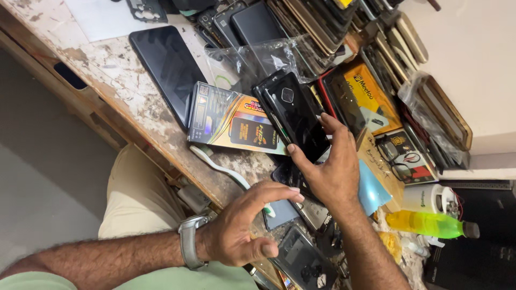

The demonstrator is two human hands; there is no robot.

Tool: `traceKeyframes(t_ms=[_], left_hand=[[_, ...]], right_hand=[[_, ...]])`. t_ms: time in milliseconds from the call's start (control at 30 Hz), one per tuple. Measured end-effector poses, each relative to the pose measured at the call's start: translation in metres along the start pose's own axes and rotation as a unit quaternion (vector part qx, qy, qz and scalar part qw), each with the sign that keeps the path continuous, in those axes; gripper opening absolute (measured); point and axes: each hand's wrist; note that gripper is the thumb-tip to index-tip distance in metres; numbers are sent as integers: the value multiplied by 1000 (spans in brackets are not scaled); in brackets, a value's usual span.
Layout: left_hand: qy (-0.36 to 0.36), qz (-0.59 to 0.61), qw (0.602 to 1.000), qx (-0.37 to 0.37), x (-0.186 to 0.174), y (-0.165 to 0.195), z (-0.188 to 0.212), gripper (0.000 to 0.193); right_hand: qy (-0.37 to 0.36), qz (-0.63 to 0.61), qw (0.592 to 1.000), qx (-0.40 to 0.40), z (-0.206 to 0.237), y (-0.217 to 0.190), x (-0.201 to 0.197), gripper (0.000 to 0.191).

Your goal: The person applies adhesive to the back of a black smartphone, presses the camera module into place, and repeatedly wipes the surface with a cloth. The person also handles a small plastic bag and a tube of adhesive while working at a cluttered workbench.

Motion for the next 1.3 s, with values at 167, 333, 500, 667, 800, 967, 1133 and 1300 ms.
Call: traceKeyframes(t_ms=[167, 333, 500, 667, 800, 967, 1133, 1300], left_hand=[[-5, 7, 1000, 1, 3, -3, -2, 80], [-1, -7, 1000, 9, 10, -4, 0, 78], [-7, -3, 1000, 2, 13, -8, -1, 78], [-12, 2, 1000, 4, 13, -14, -3, 77], [-13, 3, 1000, 7, 13, -18, -6, 76], [-12, 3, 1000, 7, 13, -20, -6, 75], [-15, 5, 1000, 4, 14, -19, -4, 76], [-11, -7, 1000, 9, 13, -18, -1, 74]], right_hand=[[-6, -26, 1000, 12, 1, 7, 5, 77], [-10, -19, 1000, -1, 5, 11, 1, 78], [-13, -19, 1000, -19, 5, 16, 5, 76], [-17, -14, 999, -23, 0, 22, 7, 77], [-29, -12, 999, -11, -3, 24, 8, 78], [11, 16, 998, -64, 1, 25, 3, 80], [57, 47, 986, -150, 12, 26, -3, 81], [34, 5, 998, -59, 28, 25, -13, 78]])
Point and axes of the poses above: each hand's wrist, its own z-axis away from the middle knuckle, its own x-axis out of the palm, y = z × x, and after that the axes turned 3 degrees about -z, right-handed
